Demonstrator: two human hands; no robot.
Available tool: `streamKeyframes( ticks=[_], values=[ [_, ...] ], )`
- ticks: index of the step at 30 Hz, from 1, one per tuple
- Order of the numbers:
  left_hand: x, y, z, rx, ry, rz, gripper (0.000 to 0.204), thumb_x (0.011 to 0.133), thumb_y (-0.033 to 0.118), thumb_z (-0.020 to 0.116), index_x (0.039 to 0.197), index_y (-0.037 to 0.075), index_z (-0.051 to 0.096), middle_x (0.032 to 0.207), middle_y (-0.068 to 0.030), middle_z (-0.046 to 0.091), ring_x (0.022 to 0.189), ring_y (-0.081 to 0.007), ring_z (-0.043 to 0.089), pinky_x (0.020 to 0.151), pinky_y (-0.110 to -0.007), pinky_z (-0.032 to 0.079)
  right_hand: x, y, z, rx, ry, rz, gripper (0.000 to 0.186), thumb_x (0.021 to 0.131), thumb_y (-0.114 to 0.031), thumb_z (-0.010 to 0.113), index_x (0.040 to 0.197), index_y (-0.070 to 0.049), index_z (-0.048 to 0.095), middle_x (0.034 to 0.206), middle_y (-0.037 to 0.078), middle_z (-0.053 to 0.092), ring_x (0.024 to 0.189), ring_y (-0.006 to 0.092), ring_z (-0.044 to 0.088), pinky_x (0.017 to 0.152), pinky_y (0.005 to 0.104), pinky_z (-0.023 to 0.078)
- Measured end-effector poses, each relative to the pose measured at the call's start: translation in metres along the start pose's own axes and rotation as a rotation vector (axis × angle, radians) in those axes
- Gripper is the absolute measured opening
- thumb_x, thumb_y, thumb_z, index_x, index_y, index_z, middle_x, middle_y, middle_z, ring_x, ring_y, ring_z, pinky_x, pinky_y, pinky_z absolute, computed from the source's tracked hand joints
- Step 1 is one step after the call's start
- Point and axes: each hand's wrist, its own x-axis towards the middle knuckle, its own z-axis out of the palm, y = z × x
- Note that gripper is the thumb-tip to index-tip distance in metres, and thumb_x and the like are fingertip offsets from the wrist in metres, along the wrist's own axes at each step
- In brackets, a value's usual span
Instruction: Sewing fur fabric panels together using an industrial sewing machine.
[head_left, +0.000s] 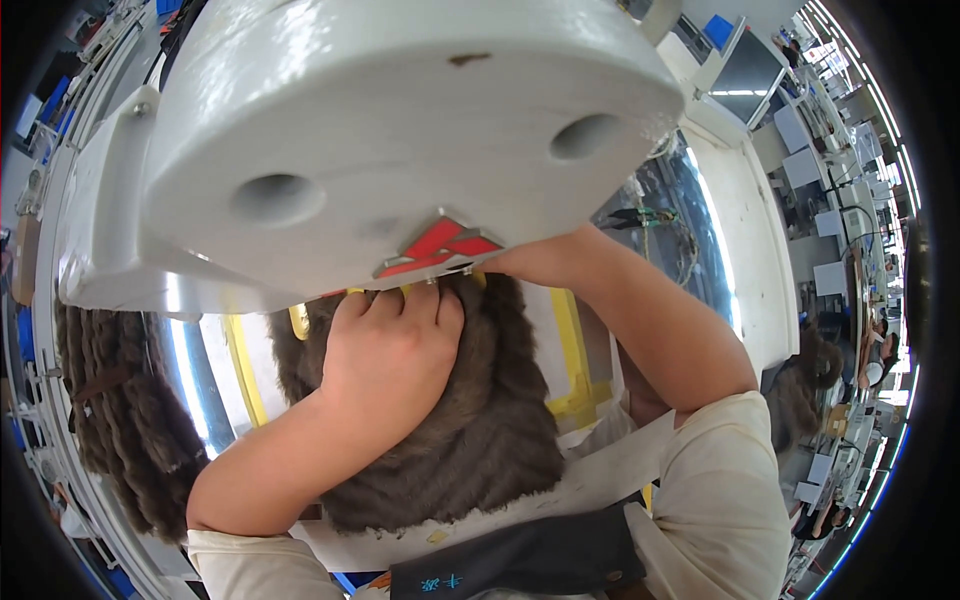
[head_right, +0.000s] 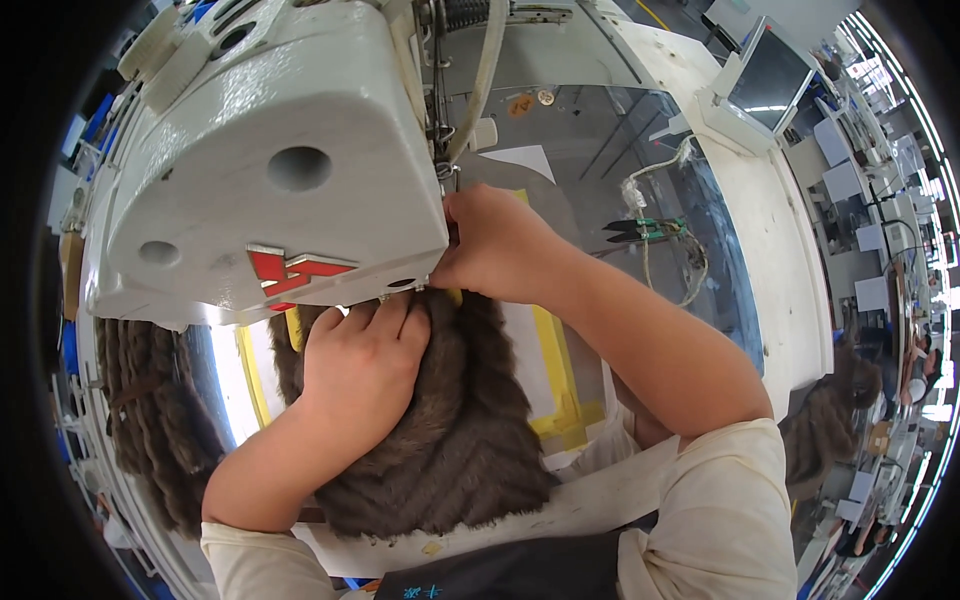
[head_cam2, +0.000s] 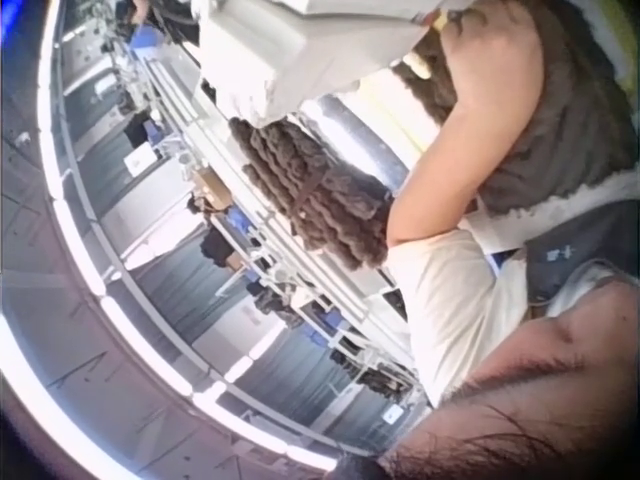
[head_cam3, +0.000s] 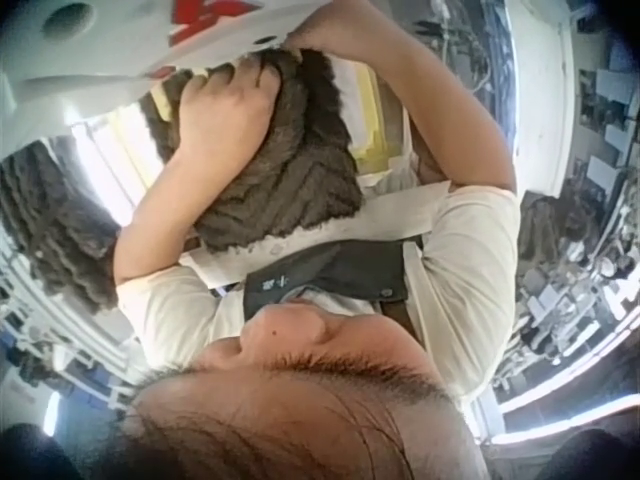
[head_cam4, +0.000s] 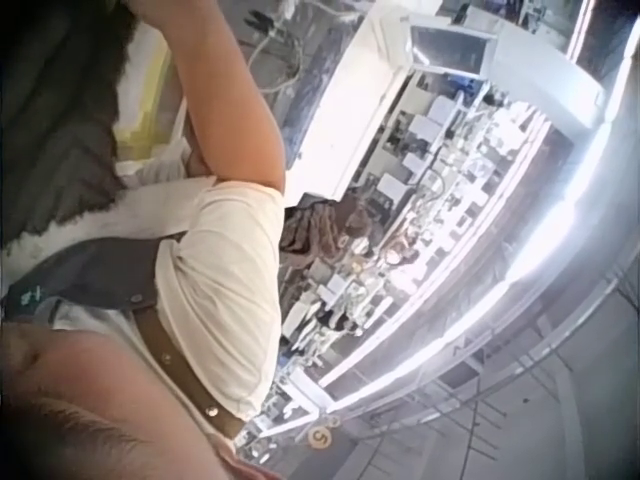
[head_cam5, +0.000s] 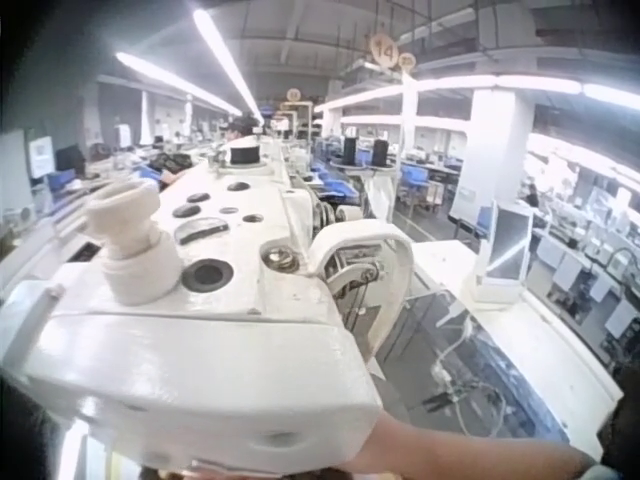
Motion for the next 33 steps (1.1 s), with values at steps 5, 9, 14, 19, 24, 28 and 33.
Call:
streamKeyframes(
  ticks=[5, 9, 14, 19, 24, 28, 33],
  values=[
    [0.0, -0.001, 0.003, -0.015, 0.002, -0.016, 0.011, 0.071, 0.013, 0.065, 0.082, 0.009, 0.066, 0.082, -0.0041, 0.062, 0.067, -0.0188, 0.059, 0.062, -0.035, 0.044, 0.002, -0.002, 0.002, -0.107, 0.02, 0.07, 0.036, 0.068, -0.02, 0.079, 0.094, 0.005, 0.073, 0.085, 0.026, 0.071, 0.087, 0.0441, 0.07, 0.077, 0.0454, 0.055],
    [0.0, -0.001, 0.004, -0.007, 0.007, -0.029, 0.01, 0.071, 0.013, 0.065, 0.079, 0.009, 0.064, 0.08, -0.0038, 0.061, 0.066, -0.0189, 0.06, 0.062, -0.035, 0.045, 0.005, 0.003, 0.008, -0.16, 0.044, 0.045, 0.036, 0.069, -0.022, 0.078, 0.092, 0.004, 0.073, 0.085, 0.026, 0.071, 0.087, 0.0445, 0.07, 0.078, 0.0463, 0.056],
    [0.003, 0.002, 0.002, -0.02, -0.044, -0.034, 0.013, 0.073, 0.012, 0.064, 0.085, 0.008, 0.064, 0.089, -0.0058, 0.065, 0.073, -0.021, 0.063, 0.066, -0.035, 0.049, 0.004, 0.014, 0.013, -0.16, 0.102, 0.073, 0.031, 0.071, -0.02, 0.076, 0.093, 0.003, 0.073, 0.081, 0.024, 0.071, 0.084, 0.0441, 0.07, 0.076, 0.0478, 0.055],
    [0.0, 0.001, 0.0, 0.004, -0.085, -0.057, 0.014, 0.075, 0.011, 0.064, 0.089, 0.008, 0.064, 0.092, -0.0067, 0.066, 0.077, -0.0223, 0.065, 0.067, -0.036, 0.051, -0.014, -0.013, -0.004, -0.265, 0.068, -0.006, 0.029, 0.077, -0.017, 0.073, 0.103, -0.002, 0.074, 0.096, 0.019, 0.073, 0.093, 0.0379, 0.07, 0.079, 0.0456, 0.056],
    [0.0, 0.005, 0.002, 0.005, -0.061, -0.075, 0.015, 0.076, 0.012, 0.063, 0.09, 0.008, 0.063, 0.085, -0.0043, 0.062, 0.07, -0.0202, 0.064, 0.062, -0.035, 0.049, -0.043, -0.027, -0.018, -0.402, -0.229, -0.235, 0.04, 0.08, -0.013, 0.07, 0.12, -0.009, 0.07, 0.123, 0.01, 0.068, 0.106, 0.0319, 0.068, 0.083, 0.0439, 0.057],
    [0.002, 0.005, 0.003, 0.011, -0.017, -0.062, 0.013, 0.076, 0.016, 0.064, 0.087, 0.009, 0.062, 0.079, -0.004, 0.06, 0.065, -0.0178, 0.062, 0.06, -0.033, 0.047, -0.054, -0.007, 0.0, -0.457, -0.137, -0.371, 0.05, 0.079, -0.013, 0.072, 0.128, -0.012, 0.065, 0.123, 0.004, 0.067, 0.104, 0.0293, 0.069, 0.078, 0.0414, 0.06],
    [0.0, 0.005, 0.0, 0.003, -0.041, -0.087, 0.013, 0.077, 0.015, 0.064, 0.086, 0.01, 0.058, 0.078, -0.0039, 0.058, 0.06, -0.0171, 0.059, 0.059, -0.033, 0.045, -0.055, -0.007, 0.01, -0.663, -0.106, -0.387, 0.033, 0.071, -0.012, 0.075, 0.104, -0.01, 0.069, 0.101, 0.005, 0.068, 0.083, 0.027, 0.07, 0.069, 0.0398, 0.058]
  ],
)
